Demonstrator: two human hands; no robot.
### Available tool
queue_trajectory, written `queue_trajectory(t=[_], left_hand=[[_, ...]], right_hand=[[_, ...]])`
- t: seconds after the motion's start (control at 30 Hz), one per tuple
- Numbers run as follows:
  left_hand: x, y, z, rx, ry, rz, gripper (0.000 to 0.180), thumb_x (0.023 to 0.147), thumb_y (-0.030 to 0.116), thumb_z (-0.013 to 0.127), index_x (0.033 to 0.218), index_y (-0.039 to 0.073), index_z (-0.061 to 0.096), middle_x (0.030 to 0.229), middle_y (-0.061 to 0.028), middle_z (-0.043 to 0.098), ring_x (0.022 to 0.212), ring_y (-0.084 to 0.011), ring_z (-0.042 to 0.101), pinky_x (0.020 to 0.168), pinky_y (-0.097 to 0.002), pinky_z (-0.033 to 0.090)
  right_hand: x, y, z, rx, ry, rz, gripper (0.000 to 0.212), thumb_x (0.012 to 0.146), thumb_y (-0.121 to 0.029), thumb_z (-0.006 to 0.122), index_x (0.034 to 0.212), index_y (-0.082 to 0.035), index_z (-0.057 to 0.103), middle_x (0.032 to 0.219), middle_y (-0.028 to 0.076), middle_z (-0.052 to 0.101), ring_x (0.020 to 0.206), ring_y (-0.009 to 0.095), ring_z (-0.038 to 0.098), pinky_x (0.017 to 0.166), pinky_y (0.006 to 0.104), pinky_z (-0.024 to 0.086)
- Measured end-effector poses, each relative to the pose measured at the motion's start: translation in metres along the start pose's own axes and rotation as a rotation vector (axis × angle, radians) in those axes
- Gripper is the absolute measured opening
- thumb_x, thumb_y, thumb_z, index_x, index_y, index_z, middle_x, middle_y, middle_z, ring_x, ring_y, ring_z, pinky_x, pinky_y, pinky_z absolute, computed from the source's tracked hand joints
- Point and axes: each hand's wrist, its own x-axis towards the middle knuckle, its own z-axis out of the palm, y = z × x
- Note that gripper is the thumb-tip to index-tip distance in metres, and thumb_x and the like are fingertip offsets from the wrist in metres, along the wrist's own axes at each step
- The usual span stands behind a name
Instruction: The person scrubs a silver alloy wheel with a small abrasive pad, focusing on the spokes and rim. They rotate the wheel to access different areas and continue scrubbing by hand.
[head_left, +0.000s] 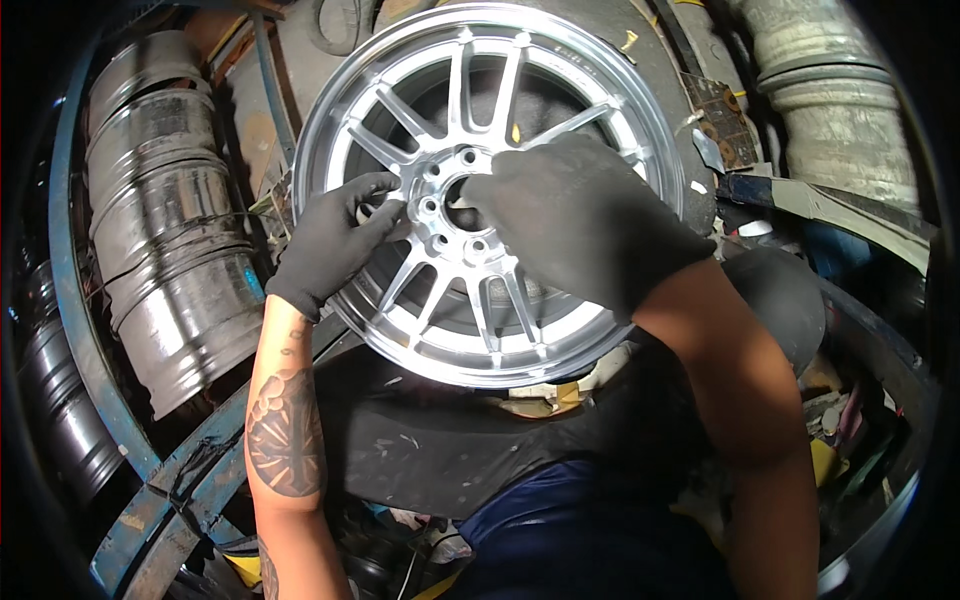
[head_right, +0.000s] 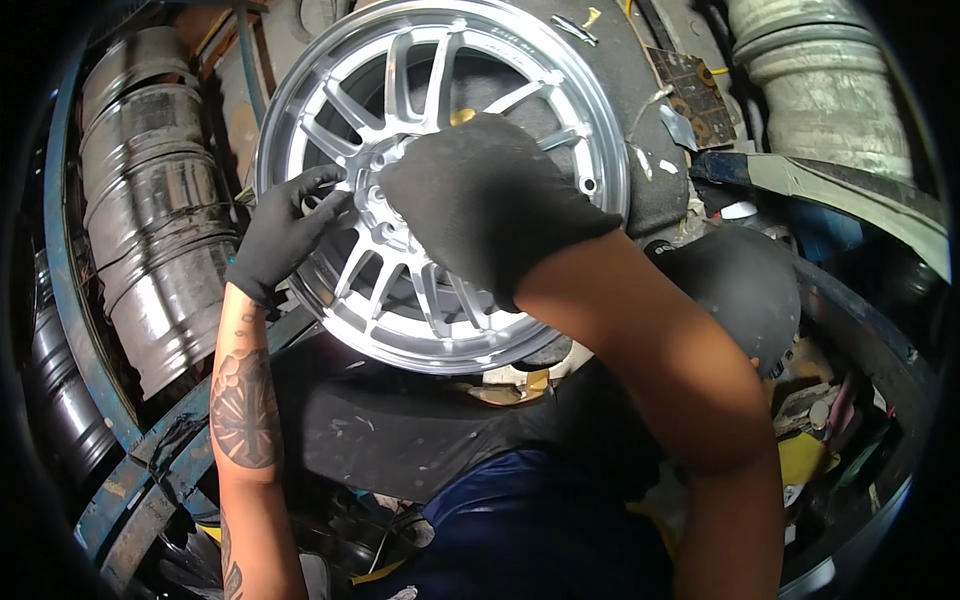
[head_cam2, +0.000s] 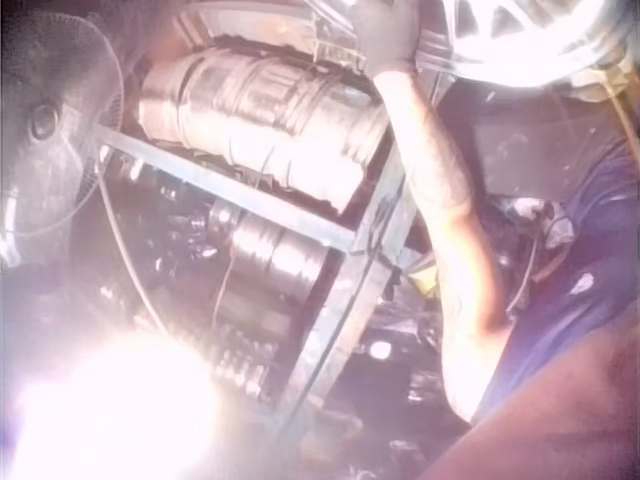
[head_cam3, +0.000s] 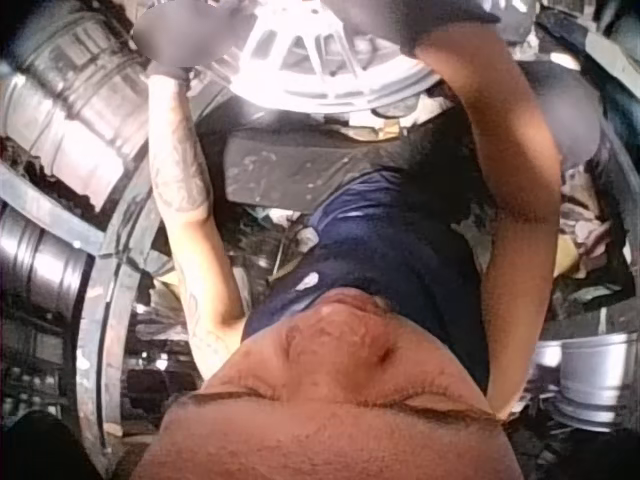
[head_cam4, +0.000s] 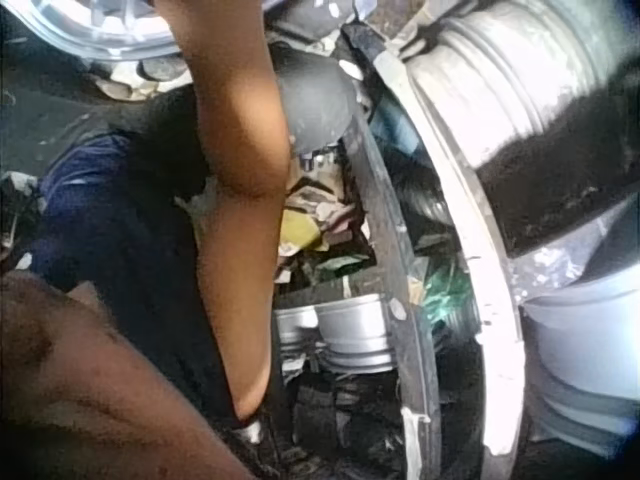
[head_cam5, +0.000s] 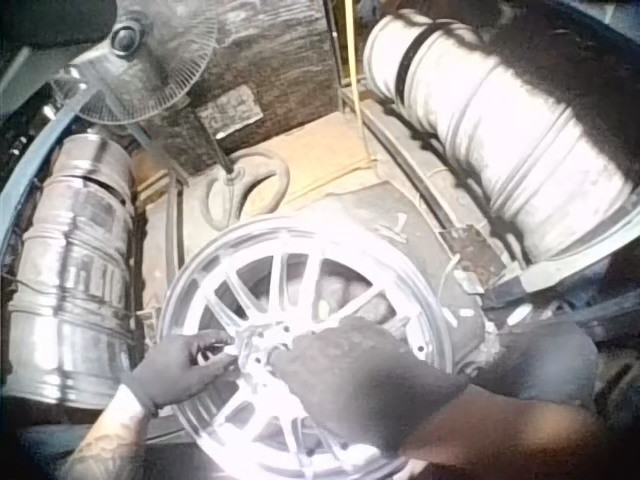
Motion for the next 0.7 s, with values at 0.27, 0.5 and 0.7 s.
queue_trajectory(t=[0.27,0.5,0.7], left_hand=[[-0.004,0.002,-0.003,-0.036,-0.014,-0.032,0.042,0.101,0.022,0.071,0.133,-0.004,0.068,0.121,-0.0203,0.077,0.111,-0.0233,0.074,0.100,-0.0357,0.055],[-0.001,-0.011,-0.002,0.056,0.000,-0.032,0.040,0.102,0.022,0.070,0.133,-0.004,0.068,0.119,-0.0181,0.077,0.110,-0.0206,0.074,0.100,-0.0349,0.056],[-0.001,-0.003,-0.003,-0.072,-0.031,-0.050,0.037,0.105,0.019,0.068,0.132,-0.006,0.066,0.114,-0.0140,0.077,0.106,-0.0156,0.072,0.096,-0.0310,0.059]], right_hand=[[0.012,0.010,-0.026,-0.013,-0.130,0.089,0.027,0.092,-0.009,0.062,0.117,-0.008,0.074,0.102,0.015,0.074,0.101,0.037,0.071,0.095,0.0470,0.055],[0.014,0.003,-0.031,-0.023,-0.305,0.141,0.024,0.093,-0.011,0.062,0.114,-0.010,0.074,0.107,0.016,0.073,0.104,0.038,0.070,0.094,0.0486,0.054],[0.013,0.010,-0.039,-0.058,-0.276,0.154,0.026,0.094,-0.012,0.063,0.117,-0.012,0.075,0.109,0.015,0.072,0.107,0.037,0.069,0.095,0.0472,0.054]])
